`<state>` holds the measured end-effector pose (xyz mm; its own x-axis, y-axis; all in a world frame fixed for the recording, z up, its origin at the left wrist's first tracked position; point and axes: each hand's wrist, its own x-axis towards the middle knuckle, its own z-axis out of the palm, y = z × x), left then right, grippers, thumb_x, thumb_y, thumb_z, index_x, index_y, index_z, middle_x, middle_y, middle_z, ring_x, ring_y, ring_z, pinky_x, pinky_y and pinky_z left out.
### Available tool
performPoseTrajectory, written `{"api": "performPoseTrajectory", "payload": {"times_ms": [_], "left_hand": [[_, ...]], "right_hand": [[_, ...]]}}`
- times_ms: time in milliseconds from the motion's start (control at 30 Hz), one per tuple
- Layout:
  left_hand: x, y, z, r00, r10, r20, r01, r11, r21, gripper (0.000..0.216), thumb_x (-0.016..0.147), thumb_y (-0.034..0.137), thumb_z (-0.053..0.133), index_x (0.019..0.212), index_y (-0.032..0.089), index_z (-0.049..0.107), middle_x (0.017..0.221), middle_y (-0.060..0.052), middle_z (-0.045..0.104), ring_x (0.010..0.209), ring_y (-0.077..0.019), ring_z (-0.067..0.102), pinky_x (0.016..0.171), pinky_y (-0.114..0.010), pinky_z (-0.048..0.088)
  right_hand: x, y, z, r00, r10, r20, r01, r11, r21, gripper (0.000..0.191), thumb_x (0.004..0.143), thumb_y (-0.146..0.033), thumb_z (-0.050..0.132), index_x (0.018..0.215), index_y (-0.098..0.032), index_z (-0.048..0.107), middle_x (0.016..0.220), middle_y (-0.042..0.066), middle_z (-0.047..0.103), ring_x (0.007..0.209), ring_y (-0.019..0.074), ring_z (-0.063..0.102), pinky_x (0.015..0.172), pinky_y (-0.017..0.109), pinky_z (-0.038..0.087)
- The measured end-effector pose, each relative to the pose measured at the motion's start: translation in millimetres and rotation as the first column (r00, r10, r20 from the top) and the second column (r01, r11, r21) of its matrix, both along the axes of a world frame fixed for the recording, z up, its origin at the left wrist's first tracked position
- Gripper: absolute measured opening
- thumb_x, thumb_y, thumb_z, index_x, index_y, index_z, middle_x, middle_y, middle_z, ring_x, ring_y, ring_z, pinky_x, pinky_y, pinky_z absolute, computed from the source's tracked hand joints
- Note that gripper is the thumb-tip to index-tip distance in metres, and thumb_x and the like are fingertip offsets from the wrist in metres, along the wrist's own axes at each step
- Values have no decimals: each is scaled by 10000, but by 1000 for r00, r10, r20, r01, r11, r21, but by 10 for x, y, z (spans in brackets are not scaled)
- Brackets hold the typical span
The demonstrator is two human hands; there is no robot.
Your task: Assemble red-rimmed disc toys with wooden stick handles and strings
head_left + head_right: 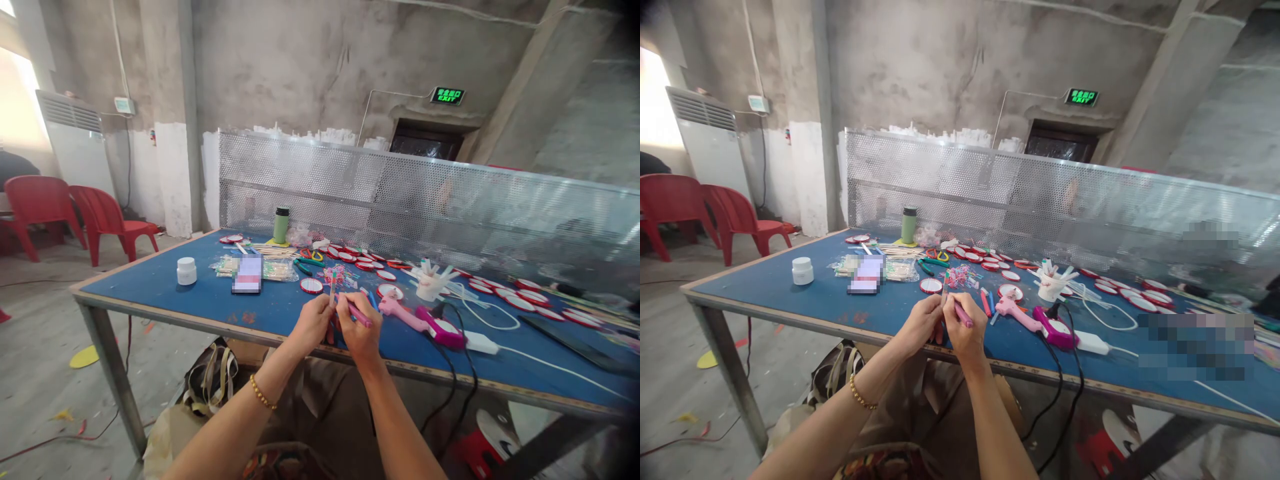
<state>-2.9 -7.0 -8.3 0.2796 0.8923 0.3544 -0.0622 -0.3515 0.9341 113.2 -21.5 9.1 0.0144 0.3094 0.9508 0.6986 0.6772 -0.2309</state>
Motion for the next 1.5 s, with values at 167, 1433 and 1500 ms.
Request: {"api": "performPoseTrajectory", "payload": {"times_ms": [167, 1433, 1500], "left_hand": [[-5, -2, 7, 1000, 7, -11, -7, 1000, 6, 393, 933, 556, 445, 773, 200, 486, 547, 51, 539, 367, -92, 524, 361, -182, 308], [-12, -39, 41, 999, 27, -23, -27, 1000, 10, 377, 932, 530, 438, 756, 202, 499, 513, 48, 524, 367, -99, 516, 364, -185, 308], [-10, -28, 32, 999, 29, -23, -29, 1000, 10, 374, 930, 528, 442, 759, 200, 502, 519, 47, 527, 369, -100, 520, 367, -186, 310]], "right_hand": [[0, -3, 0, 1000, 1, -2, -1, 1000, 6, 194, 955, -244, 555, 774, -197, 605, 666, -7, 639, 582, 122, 589, 582, 232, 457], [-22, -35, 10, 999, 45, 8, -44, 999, -26, 192, 957, -253, 543, 786, -210, 620, 696, 5, 662, 616, 139, 612, 591, 257, 476], [-22, -34, 12, 999, 52, 13, -52, 998, -28, 188, 957, -247, 544, 790, -208, 621, 703, 5, 665, 622, 139, 617, 598, 254, 477]]}}
